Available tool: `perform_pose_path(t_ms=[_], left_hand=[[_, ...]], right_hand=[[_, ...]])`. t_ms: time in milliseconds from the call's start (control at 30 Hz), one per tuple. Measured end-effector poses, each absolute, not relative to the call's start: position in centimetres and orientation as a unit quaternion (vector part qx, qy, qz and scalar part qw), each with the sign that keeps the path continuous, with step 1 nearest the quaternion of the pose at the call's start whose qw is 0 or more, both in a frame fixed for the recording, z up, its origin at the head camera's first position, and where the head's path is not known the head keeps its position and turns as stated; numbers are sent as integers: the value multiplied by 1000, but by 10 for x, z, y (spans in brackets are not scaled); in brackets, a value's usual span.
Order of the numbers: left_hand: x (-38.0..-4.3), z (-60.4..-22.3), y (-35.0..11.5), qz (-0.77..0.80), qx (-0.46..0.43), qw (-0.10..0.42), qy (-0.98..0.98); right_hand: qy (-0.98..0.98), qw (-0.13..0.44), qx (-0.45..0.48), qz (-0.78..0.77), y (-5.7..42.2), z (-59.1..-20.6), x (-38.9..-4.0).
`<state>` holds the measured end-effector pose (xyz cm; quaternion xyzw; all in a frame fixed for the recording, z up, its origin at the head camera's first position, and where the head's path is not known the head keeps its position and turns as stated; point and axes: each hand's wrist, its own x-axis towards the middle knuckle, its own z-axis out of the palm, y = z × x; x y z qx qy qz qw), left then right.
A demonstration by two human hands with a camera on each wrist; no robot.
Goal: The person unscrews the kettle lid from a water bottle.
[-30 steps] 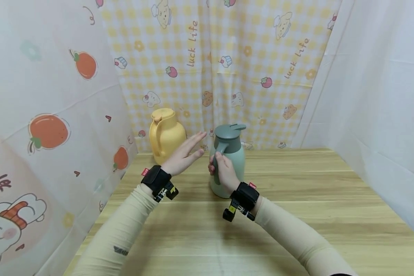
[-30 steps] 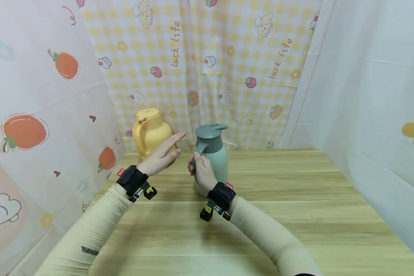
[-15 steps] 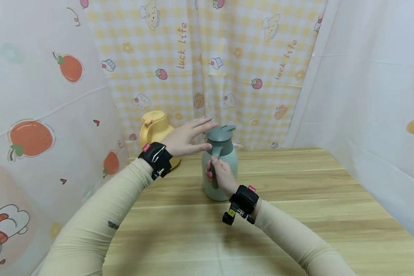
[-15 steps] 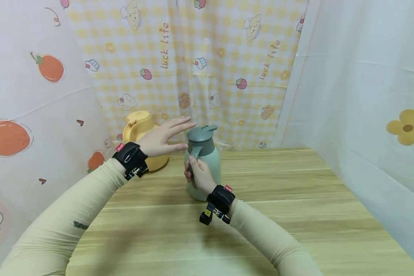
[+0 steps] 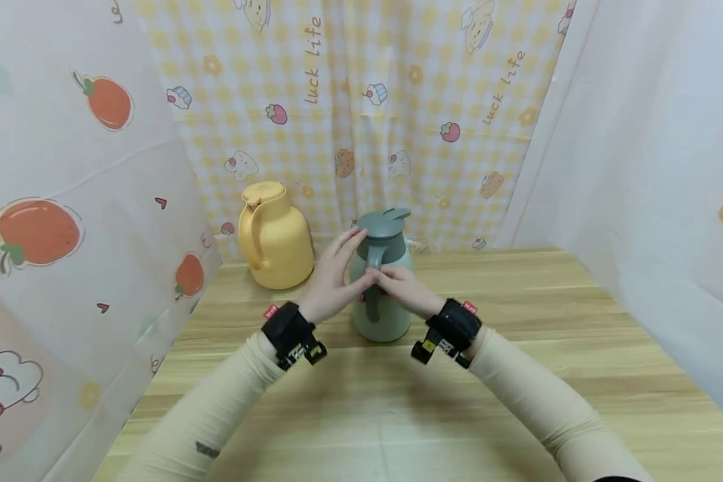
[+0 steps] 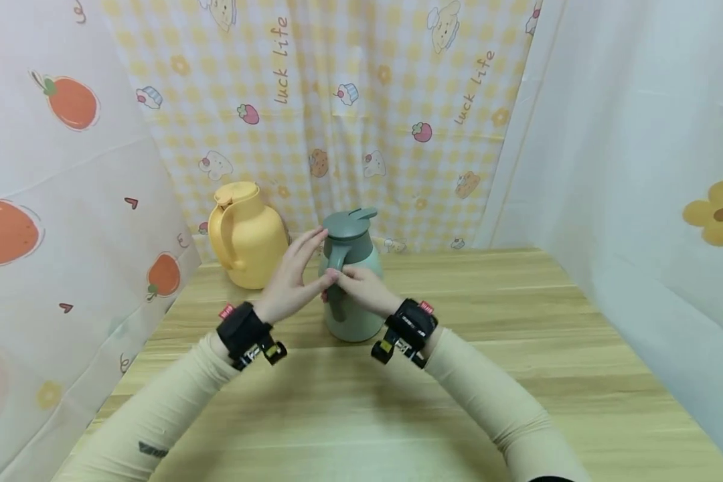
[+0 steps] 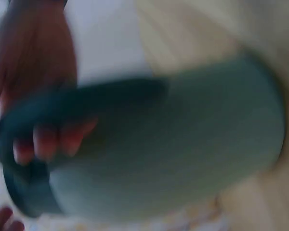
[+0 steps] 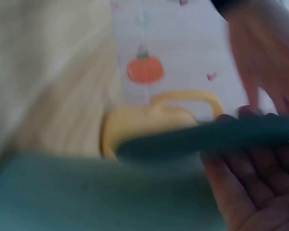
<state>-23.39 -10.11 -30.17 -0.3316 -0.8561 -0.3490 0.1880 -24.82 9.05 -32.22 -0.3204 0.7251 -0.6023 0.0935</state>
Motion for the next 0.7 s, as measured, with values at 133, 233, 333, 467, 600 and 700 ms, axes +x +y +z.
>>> perform_pose_path(t_ms=[133,233,333,467,600,700], left_hand=[[-218,-321,-87,-467,-247,168,-832],[-214,-325,-80,-551,-200,77,-807],[-215,-324,-74,-598,-195,-5,-778],[-216,-328,-68,-633,-223,-38,-741],[-217,-330,-67,-635,-246,-42,-731],[-217,-329,-68,-626,-263,-47,-732]], right_hand=[[762,32,-266,-589,117,-289,-261],[782,-64,-241,-571,131,-262,-273],[828,-156,-239,-483,136,-239,-282],[872,-175,-264,-374,124,-230,-290],[885,-138,-314,-313,104,-236,-296],[893,-128,-336,-272,92,-241,-297]])
